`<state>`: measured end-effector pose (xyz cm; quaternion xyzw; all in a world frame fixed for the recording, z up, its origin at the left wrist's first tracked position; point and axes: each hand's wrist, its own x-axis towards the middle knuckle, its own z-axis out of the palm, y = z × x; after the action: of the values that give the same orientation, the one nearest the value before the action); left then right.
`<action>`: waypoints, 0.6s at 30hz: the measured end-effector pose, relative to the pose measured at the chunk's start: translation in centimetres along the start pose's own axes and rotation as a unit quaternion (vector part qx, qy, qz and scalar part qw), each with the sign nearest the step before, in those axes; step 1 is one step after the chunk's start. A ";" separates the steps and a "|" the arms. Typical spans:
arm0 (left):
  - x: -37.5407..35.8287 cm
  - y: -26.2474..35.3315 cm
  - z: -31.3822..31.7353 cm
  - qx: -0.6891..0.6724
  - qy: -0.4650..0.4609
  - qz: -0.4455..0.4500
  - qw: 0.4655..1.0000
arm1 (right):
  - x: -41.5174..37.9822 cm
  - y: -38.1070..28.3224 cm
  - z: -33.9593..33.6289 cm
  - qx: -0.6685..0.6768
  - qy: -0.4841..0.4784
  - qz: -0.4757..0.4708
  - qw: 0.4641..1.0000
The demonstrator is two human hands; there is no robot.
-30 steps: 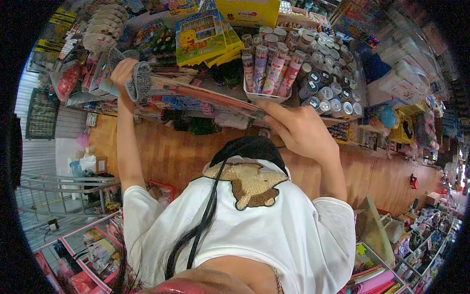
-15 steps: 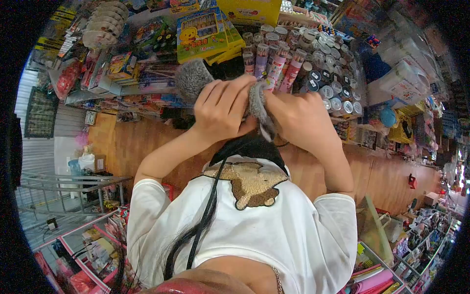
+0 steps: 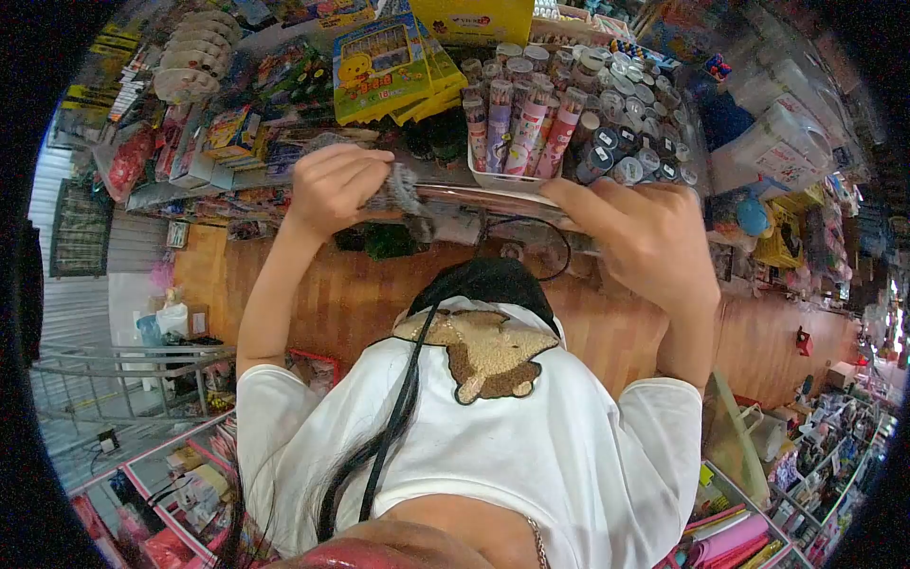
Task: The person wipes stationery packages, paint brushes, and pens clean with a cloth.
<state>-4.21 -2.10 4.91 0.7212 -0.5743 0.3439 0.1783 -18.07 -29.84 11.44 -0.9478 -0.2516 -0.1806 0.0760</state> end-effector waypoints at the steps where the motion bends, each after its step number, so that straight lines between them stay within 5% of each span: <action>1: -0.5 -0.1 -0.2 0.000 -0.010 0.000 1.000 | -0.1 0.1 -0.6 -0.009 -0.003 0.002 1.000; 14: -3.7 0.6 -4.6 -0.186 -0.142 -0.090 0.968 | -0.5 2.7 -2.7 0.070 -0.030 0.010 0.997; 17: -3.9 1.2 -4.9 -0.219 -0.133 -0.132 0.957 | -0.7 4.3 -1.6 0.152 0.003 -0.015 0.988; 18: -4.1 1.2 -4.9 -0.237 -0.099 -0.172 0.951 | -1.0 4.8 -1.0 0.275 0.106 0.039 0.955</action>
<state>-7.21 3.66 5.26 0.7764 -0.5210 0.0887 0.3434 -16.81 -34.68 11.74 -0.8746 -0.2448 -0.2013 0.3669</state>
